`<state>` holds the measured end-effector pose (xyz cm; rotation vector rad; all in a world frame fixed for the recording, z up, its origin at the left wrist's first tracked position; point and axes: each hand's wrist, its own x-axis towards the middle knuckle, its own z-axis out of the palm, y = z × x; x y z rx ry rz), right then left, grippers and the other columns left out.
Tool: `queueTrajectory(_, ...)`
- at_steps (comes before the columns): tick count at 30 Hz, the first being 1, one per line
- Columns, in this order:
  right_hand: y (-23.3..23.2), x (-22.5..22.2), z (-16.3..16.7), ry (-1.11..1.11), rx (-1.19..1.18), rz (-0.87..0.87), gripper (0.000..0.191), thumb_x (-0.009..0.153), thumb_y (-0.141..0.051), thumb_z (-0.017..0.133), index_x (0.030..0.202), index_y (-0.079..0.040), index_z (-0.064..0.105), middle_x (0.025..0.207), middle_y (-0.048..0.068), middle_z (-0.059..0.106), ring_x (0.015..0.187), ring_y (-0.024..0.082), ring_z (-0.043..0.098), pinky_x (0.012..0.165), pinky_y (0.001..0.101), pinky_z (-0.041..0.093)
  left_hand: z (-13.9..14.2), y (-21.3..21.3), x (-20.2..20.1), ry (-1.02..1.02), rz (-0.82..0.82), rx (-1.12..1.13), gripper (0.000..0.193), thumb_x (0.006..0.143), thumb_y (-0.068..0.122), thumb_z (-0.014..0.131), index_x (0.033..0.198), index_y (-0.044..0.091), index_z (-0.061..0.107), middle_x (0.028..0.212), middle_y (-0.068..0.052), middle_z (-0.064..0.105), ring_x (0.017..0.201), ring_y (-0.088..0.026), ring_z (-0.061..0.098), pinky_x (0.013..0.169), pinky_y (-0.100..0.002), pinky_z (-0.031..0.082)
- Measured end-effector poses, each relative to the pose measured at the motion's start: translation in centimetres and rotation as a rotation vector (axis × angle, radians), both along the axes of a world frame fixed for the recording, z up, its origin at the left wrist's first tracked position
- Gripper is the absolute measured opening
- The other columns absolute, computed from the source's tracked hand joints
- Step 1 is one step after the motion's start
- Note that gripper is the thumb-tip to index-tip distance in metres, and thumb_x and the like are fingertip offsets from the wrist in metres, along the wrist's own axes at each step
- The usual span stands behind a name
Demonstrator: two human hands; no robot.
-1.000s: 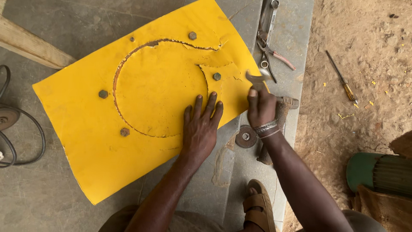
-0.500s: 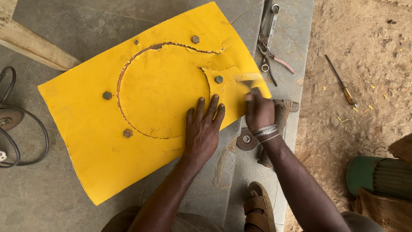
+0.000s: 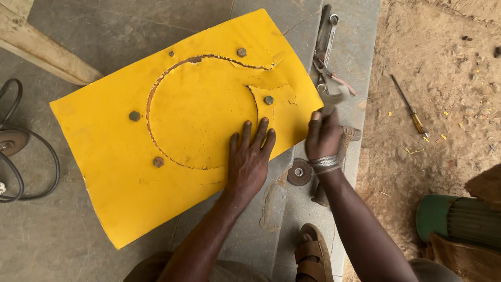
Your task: The person uses a hammer to drive nails into a yellow board that has a circular cutout. The person holds the board with one hand and repeatedly strikes the nails with the hammer, moving around the perimeter of the cutout.
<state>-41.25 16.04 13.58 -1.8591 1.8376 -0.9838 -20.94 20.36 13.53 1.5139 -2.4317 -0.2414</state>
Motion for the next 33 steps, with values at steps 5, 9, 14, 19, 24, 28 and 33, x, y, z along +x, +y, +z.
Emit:
queueTrajectory(5,0.0,-0.9,-1.2,0.244,0.093,-0.068,0.038,0.105,-0.034,0.057,0.119,0.002,0.061,0.070,0.026,0.065,0.063,0.041,0.066,0.059,0.0489,0.052,0.1,-0.1,-0.2,0.046,0.007,-0.024,0.058,0.088,0.006,0.060,0.145,0.007,0.049,0.161,-0.016,0.037,0.143,-0.047,0.035,0.108,-0.067,0.033)
queueTrajectory(9,0.3,-0.9,-2.4,0.073,-0.116,-0.156,0.032,0.107,-0.032,0.051,0.102,-0.002,0.061,0.068,0.019,0.064,0.057,0.034,0.063,0.053,0.0453,0.051,0.2,0.0,-0.4,-0.003,0.008,0.007,0.057,0.089,0.007,0.059,0.145,0.007,0.048,0.162,-0.015,0.036,0.144,-0.046,0.035,0.108,-0.066,0.034)
queueTrajectory(14,0.4,-0.4,-1.8,0.095,0.008,-0.154,0.034,0.112,-0.033,0.047,0.105,-0.003,0.061,0.063,0.012,0.063,0.053,0.021,0.062,0.050,0.0368,0.050,0.2,-0.1,-0.1,0.010,0.004,-0.027,0.060,0.088,0.007,0.060,0.146,0.006,0.047,0.162,-0.015,0.034,0.144,-0.046,0.034,0.109,-0.066,0.034)
queueTrajectory(19,0.5,0.3,-1.2,0.233,0.145,-0.068,0.031,0.107,-0.030,0.049,0.105,-0.003,0.064,0.066,0.012,0.064,0.049,0.024,0.062,0.045,0.0377,0.050,0.1,0.0,0.1,0.022,-0.005,0.017,0.061,0.086,0.005,0.063,0.145,0.007,0.047,0.162,-0.016,0.033,0.144,-0.047,0.033,0.108,-0.067,0.034)
queueTrajectory(24,0.3,0.5,-1.1,0.119,-0.094,-0.108,0.030,0.111,-0.026,0.045,0.108,-0.005,0.066,0.062,0.009,0.065,0.050,0.020,0.063,0.047,0.0358,0.051,0.1,-0.1,0.1,0.014,0.004,0.032,0.062,0.086,0.004,0.063,0.146,0.006,0.046,0.162,-0.015,0.033,0.144,-0.046,0.034,0.108,-0.067,0.033)
queueTrajectory(28,0.5,0.9,-0.3,0.424,0.188,-0.054,0.031,0.108,-0.028,0.046,0.107,-0.005,0.067,0.060,0.011,0.065,0.045,0.022,0.060,0.045,0.0389,0.051,1.2,0.1,0.3,-0.020,0.000,0.034,0.065,0.084,0.006,0.067,0.146,0.009,0.047,0.163,-0.014,0.032,0.145,-0.045,0.033,0.109,-0.064,0.034)
queueTrajectory(33,0.6,1.5,1.0,0.063,0.107,-0.129,0.028,0.108,-0.026,0.043,0.110,-0.008,0.064,0.064,0.011,0.066,0.049,0.019,0.064,0.047,0.0364,0.053,3.2,-1.3,1.2,0.050,-0.023,0.208,0.088,0.071,0.041,0.078,0.147,0.008,0.047,0.159,-0.014,0.035,0.136,-0.041,0.038,0.101,-0.060,0.038)
